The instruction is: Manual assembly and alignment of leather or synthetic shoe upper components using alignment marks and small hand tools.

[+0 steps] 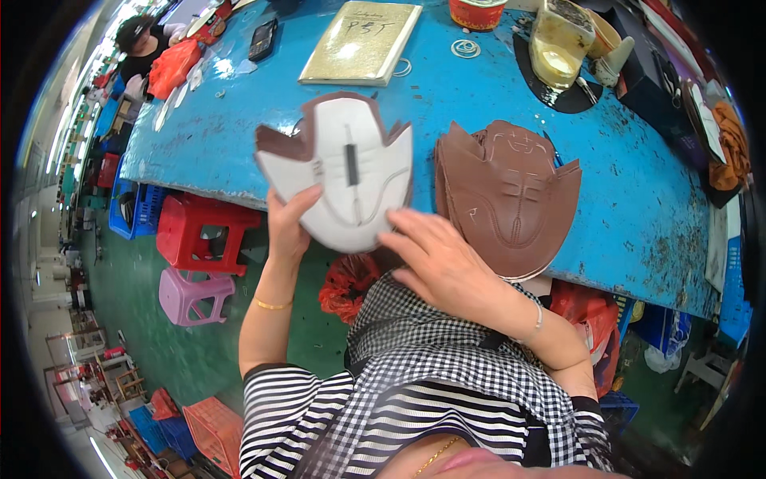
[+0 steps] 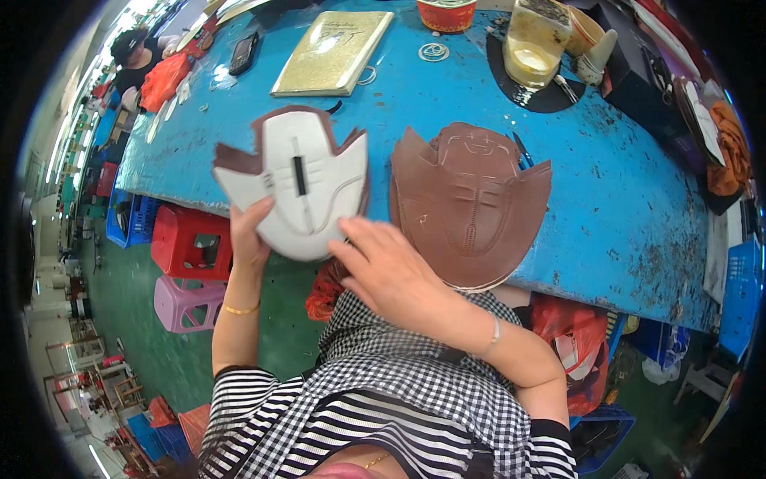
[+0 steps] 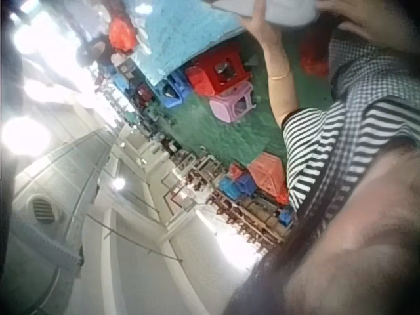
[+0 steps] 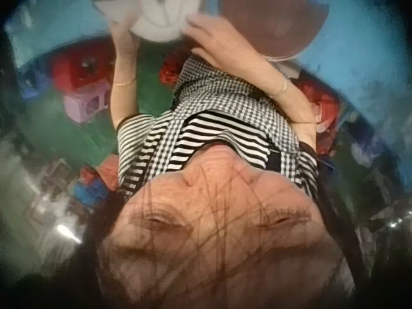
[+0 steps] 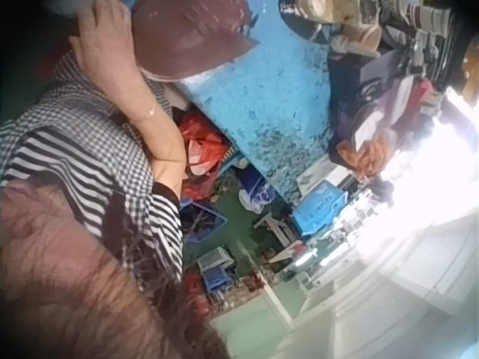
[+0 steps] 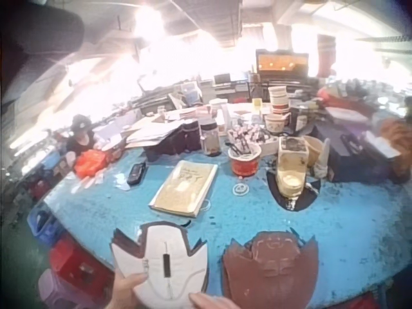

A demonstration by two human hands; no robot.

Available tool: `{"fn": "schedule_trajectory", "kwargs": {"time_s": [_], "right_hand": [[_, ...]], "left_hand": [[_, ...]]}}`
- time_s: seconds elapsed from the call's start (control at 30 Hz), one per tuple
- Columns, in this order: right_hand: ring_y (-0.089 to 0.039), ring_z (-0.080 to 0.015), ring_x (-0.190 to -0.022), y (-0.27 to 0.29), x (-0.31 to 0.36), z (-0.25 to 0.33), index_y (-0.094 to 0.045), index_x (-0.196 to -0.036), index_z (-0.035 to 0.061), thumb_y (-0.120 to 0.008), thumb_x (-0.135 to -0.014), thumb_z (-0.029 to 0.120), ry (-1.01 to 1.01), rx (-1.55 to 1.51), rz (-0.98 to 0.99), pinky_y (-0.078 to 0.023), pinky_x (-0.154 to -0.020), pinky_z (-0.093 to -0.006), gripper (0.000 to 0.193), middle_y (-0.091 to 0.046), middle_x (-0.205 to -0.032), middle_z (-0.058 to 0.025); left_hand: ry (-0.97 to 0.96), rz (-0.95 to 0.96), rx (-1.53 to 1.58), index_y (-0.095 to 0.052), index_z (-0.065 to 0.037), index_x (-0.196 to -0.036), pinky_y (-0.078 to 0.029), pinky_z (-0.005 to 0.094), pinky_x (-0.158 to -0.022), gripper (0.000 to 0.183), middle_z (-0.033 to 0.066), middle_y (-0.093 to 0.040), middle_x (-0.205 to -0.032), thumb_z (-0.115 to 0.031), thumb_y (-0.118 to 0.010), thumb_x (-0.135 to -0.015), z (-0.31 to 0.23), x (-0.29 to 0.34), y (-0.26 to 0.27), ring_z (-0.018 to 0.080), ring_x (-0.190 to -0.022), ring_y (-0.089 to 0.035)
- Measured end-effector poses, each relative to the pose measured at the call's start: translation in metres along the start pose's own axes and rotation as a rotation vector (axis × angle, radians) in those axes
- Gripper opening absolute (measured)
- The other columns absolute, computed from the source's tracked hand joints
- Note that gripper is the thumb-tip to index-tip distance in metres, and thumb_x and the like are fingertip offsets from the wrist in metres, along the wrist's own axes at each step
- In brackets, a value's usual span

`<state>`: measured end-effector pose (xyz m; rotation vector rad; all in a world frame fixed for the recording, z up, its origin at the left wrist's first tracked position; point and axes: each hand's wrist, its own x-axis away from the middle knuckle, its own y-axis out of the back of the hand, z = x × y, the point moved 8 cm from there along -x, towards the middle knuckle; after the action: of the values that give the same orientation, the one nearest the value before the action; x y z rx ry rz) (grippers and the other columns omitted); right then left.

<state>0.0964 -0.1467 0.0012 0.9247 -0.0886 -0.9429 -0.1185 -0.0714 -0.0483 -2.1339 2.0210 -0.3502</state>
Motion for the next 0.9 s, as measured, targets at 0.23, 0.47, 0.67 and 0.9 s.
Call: {"fn": "schedule_trajectory", "kwargs": {"time_s": [0.23, 0.47, 0.67, 0.9], "right_hand": [[-0.053, -0.029, -0.126, 0.049, 0.066, -0.029, -0.027, -0.149, -0.0035, -0.081, -0.081, 0.035, -0.428, -0.909, -0.12, -0.047, -0.102, -0.0392, 0.095, -0.053, -0.138, -0.0193], [-0.056, -0.0222, -0.119, 0.132, 0.11, -0.072, -0.032, -0.145, -0.0046, -0.065, -0.09, 0.009, -0.634, -0.584, -0.582, -0.045, -0.101, -0.0356, 0.065, -0.056, -0.133, -0.0153], [-0.04, -0.0362, -0.136, 0.162, 0.106, -0.067, -0.046, -0.14, 0.0023, -0.072, -0.082, 0.014, -0.531, 0.276, -0.69, -0.033, -0.111, -0.0477, 0.065, -0.043, -0.146, -0.0213], [-0.034, -0.0302, -0.143, 0.104, 0.056, -0.06, -0.056, -0.137, 0.0167, -0.075, -0.077, 0.036, -0.286, 0.368, -0.094, -0.026, -0.114, -0.0529, 0.066, -0.04, -0.154, -0.0107]], "left_hand": [[0.157, 0.038, 0.364, -0.038, 0.01, -0.142, -0.051, 0.0442, -0.101, 0.075, 0.025, -0.058, -0.13, -0.02, -0.055, -0.075, -0.024, 0.041, -0.065, 0.0354, -0.113, -0.064], [0.117, 0.431, -0.181, -0.051, 0.008, -0.129, -0.05, 0.0351, -0.094, 0.047, 0.0156, -0.065, -0.12, -0.019, -0.067, -0.093, 0.024, 0.011, -0.17, 0.0194, -0.108, -0.063], [0.181, 0.555, -0.521, -0.06, 0.007, -0.117, -0.052, 0.0296, -0.049, 0.044, 0.0104, -0.072, -0.086, -0.029, -0.068, -0.093, 0.043, -0.008, -0.178, 0.015, -0.058, -0.066], [0.613, 0.994, -1.092, -0.066, 0.0, -0.07, -0.051, 0.0261, -0.053, 0.044, 0.0073, -0.068, -0.065, -0.03, -0.055, -0.101, 0.019, -0.057, -0.17, 0.0104, -0.06, -0.065]]}}
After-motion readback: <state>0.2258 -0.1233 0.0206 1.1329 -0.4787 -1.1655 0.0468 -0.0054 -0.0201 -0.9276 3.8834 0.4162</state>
